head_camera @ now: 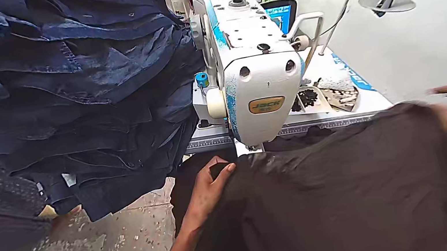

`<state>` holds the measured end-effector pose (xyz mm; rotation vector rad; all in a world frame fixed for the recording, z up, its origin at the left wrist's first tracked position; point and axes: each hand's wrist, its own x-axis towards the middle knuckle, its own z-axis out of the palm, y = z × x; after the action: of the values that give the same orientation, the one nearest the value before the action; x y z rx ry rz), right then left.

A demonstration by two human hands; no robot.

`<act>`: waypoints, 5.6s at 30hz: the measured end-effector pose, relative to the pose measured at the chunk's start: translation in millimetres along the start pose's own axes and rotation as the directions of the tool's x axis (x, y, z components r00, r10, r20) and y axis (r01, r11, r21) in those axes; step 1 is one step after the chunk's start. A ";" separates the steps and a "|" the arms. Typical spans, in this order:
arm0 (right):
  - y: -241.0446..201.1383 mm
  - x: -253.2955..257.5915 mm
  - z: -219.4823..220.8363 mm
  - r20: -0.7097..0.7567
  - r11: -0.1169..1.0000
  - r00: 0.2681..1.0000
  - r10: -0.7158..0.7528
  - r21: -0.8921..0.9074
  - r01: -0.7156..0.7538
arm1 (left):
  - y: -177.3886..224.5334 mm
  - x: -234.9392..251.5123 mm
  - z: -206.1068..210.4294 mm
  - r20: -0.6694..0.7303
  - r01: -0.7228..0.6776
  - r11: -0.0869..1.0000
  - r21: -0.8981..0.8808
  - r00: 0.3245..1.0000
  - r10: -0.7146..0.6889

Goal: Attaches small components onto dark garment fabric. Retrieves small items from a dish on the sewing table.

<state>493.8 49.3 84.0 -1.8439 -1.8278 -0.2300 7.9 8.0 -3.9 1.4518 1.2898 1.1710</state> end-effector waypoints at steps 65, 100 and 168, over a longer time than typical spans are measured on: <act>-236.8 -31.3 136.4 -0.305 0.580 0.580 -0.755 0.100 0.808 | -4.1 -7.5 22.7 0.145 -0.507 0.853 0.120 0.859 0.490; -140.1 33.3 190.0 0.062 0.941 0.942 -0.330 0.095 0.323 | -10.4 35.1 17.7 0.061 0.007 0.985 0.174 0.998 -0.018; -137.9 15.5 184.6 -0.129 0.921 0.929 -0.346 0.145 0.363 | -22.9 38.9 34.2 -0.032 0.057 0.998 0.019 0.998 -0.056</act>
<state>316.9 143.3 -30.8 -1.3544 -2.0336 -0.2847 38.0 48.9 -29.0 1.4070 1.3586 1.1505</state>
